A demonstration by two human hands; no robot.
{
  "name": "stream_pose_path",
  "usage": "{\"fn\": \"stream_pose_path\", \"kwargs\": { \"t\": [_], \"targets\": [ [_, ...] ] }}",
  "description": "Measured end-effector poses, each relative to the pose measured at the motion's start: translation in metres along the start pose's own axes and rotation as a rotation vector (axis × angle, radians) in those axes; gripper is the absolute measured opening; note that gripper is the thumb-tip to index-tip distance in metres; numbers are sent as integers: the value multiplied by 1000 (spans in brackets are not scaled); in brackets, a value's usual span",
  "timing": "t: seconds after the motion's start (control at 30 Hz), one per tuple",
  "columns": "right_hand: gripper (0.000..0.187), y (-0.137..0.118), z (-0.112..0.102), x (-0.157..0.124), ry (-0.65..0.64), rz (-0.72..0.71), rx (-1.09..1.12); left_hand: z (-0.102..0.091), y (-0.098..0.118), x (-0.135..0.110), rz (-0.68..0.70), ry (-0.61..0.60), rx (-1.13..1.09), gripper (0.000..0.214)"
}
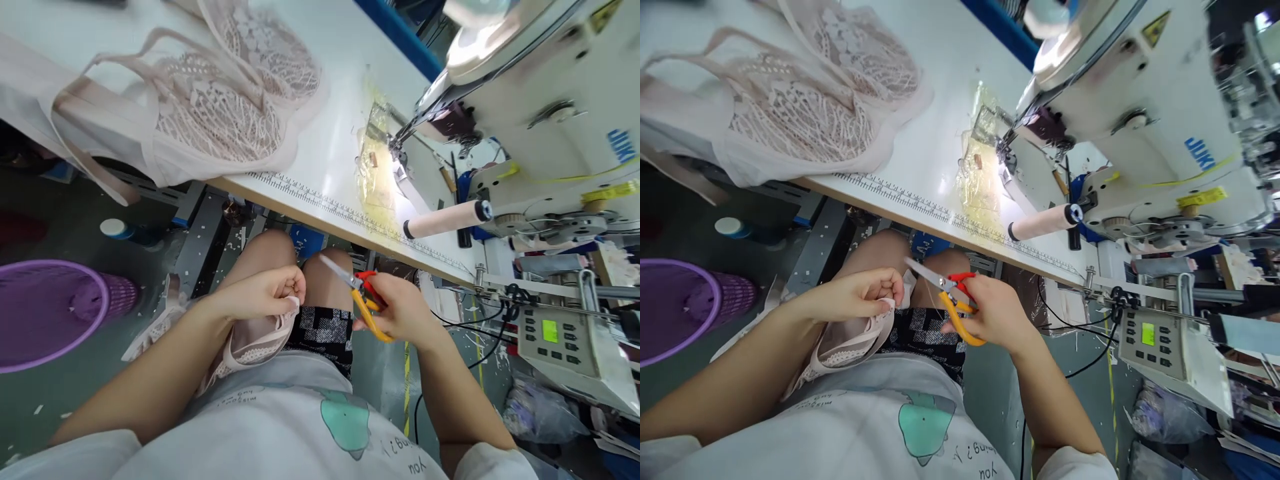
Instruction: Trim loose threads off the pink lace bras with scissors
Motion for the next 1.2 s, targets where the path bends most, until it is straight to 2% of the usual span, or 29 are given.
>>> {"fn": "stream_pose_path", "kwargs": {
  "t": [0.07,0.17,0.23,0.3,0.4,0.47,0.53,0.6,0.63,0.67,0.7,0.77,0.83,0.9,0.97,1.03,1.1,1.17,1.2],
  "targets": [
    [45,3,-23,18,103,128,-34,5,-4,5,-3,10,53,11],
    [43,12,-50,63,208,318,-40,21,-13,14,5,67,227,6],
    [42,19,-61,98,201,382,-26,36,-22,17,-17,107,399,6],
    [46,24,-67,128,158,409,-37,51,-26,15,23,177,550,9],
    [55,27,-73,152,147,386,-69,68,-27,4,125,260,706,10],
    [56,29,-75,155,158,385,-88,73,-22,-10,226,390,802,12],
    [57,30,-77,149,209,386,-60,70,-17,-27,287,584,904,15],
    [54,30,-80,137,333,354,97,62,-22,-44,240,734,987,18],
    [52,30,-81,130,389,337,199,57,-29,-52,186,764,1015,19],
    [50,29,-81,123,434,319,314,52,-40,-59,127,753,1034,20],
    [47,27,-80,115,465,299,444,49,-54,-65,100,688,1043,20],
    [43,19,-75,101,463,256,736,43,-81,-80,134,611,1073,18],
    [39,8,-72,92,441,190,1052,38,-102,-94,159,612,1086,20],
    [38,-1,-74,89,452,132,1266,35,-112,-106,195,643,1089,18],
    [38,-6,-81,93,484,95,1355,34,-109,-113,234,701,1083,16],
    [34,-5,-91,101,510,80,1338,33,-100,-117,277,753,1054,22],
    [29,3,-102,110,527,103,1174,32,-91,-117,309,765,990,25],
    [25,14,-112,118,494,156,818,29,-86,-117,314,765,909,29],
    [23,18,-115,121,439,178,593,26,-85,-117,311,768,873,30]
  ]
}}
Point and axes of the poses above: each hand's wrist, its own x-axis towards the middle knuckle, its own z-axis out of the palm, y = z × x, the point moved 4 cm from there along x, towards the middle knuckle, and after that the axes turned 7 degrees about -z, right-handed, at the moved point
